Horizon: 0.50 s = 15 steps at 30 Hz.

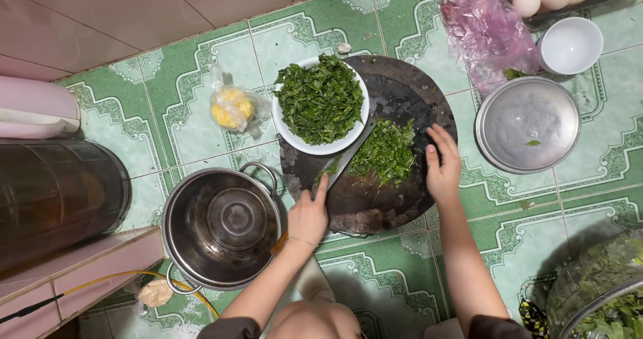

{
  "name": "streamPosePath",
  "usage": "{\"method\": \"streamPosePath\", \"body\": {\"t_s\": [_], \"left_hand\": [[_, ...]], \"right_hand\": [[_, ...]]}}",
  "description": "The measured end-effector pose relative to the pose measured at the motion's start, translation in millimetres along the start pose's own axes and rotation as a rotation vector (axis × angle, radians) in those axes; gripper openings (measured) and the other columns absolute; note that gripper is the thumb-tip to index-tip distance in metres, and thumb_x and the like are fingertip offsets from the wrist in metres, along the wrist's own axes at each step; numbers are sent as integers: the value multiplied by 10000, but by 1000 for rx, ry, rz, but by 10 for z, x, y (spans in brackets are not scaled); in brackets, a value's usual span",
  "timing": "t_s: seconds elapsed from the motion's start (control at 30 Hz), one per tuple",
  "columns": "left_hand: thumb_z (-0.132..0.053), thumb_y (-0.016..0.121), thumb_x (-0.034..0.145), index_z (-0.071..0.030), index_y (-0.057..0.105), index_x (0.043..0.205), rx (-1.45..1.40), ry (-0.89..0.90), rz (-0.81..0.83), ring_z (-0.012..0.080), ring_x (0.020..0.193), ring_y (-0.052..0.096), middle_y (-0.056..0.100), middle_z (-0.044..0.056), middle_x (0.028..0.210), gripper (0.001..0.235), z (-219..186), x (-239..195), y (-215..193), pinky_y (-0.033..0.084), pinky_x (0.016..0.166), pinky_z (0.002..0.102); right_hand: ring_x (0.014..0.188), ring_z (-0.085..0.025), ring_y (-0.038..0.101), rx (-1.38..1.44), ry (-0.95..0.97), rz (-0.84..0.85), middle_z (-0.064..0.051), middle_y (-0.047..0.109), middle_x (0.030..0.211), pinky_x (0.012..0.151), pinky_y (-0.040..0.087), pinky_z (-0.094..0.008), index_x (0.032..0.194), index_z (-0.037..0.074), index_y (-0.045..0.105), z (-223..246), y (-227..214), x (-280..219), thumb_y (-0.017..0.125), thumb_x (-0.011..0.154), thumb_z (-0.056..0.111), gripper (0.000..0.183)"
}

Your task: The person chops leafy green herbs with a cleaver on a large round cutting board, gathering the leaves and slicing through them repeatedly. They transfer the chopped herbs into a white bowl, rinse their hands at the sink, then return to chop the remaining herbs and carry the bowl of herbs to the sink counter.

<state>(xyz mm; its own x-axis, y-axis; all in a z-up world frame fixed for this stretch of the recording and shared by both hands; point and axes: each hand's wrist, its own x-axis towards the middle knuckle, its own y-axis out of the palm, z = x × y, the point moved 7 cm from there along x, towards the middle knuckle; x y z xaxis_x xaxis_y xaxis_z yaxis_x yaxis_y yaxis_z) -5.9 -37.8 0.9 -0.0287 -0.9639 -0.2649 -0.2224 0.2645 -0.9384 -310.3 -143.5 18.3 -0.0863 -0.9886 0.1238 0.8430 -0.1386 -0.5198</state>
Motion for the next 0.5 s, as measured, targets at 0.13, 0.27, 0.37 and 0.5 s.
{"method": "streamPosePath", "body": {"t_s": [0.13,0.27,0.37,0.5], "left_hand": [[-89,596,847,-248,395,1570,-41,44,-11,349,666,697,611,162,872,766,-194,50,54,581,593,477],[-82,600,862,-247,387,1581,-58,109,78,347,651,694,604,166,876,768,-280,-30,57,582,581,469],[-88,613,854,-272,404,1564,-94,157,76,343,659,692,603,162,874,763,-305,-106,-32,580,577,467],[-91,607,874,-285,423,1553,-97,103,24,332,676,693,605,151,844,730,-293,26,-176,577,584,472]], "right_hand": [[1421,-361,510,50,-13,-8,-217,549,1520,1209,345,-422,1442,-14,561,4,55,-74,490,1097,189,406],[1387,-349,529,65,41,-12,-213,573,1477,1188,359,-408,1466,-37,527,-30,69,-79,469,1107,185,426],[1367,-324,553,100,58,-29,-204,597,1450,1179,381,-400,1449,-35,543,-75,40,-83,466,1109,175,407],[1339,-271,583,222,94,-84,-179,616,1425,1157,425,-378,1426,-38,554,-160,-26,-77,443,1133,153,367]]}}
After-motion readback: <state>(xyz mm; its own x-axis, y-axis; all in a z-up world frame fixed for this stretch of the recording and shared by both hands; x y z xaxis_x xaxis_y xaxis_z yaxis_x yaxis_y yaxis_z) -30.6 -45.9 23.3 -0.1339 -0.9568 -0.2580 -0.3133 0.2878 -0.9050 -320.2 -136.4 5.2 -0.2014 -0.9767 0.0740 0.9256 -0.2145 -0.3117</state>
